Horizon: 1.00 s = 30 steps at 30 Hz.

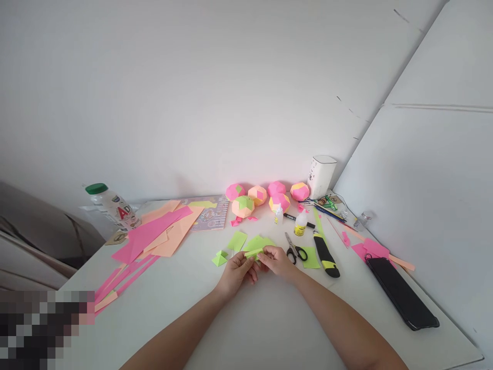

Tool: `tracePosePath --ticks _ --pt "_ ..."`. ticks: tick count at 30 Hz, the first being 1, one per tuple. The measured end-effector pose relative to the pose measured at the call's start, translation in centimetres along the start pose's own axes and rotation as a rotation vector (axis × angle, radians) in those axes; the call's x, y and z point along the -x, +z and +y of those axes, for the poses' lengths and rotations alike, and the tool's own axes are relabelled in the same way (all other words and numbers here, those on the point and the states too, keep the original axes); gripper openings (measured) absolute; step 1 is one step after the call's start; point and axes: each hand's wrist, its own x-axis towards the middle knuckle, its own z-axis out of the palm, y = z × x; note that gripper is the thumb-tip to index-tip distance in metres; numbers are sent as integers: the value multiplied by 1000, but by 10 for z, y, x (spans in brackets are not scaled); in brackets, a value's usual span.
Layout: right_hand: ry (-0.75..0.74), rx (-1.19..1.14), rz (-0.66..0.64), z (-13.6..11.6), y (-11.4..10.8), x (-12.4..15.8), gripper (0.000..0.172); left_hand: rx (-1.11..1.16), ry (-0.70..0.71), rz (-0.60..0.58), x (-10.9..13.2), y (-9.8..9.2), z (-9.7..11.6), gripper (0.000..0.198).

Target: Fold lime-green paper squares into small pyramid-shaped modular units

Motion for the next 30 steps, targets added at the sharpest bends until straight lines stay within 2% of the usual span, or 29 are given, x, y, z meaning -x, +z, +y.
tracePosePath --ticks 8,17,30 --pt "5 -13 7 2 -1 0 28 4 -12 11 0 0 -1 35" --pt "15 -17 -14 -3 -1 2 27 -13 -5 -40 -2 -2 -4 32" --pt "-1 -11 -14 2 -3 1 25 -67 -74 -37 0 0 -2 33"
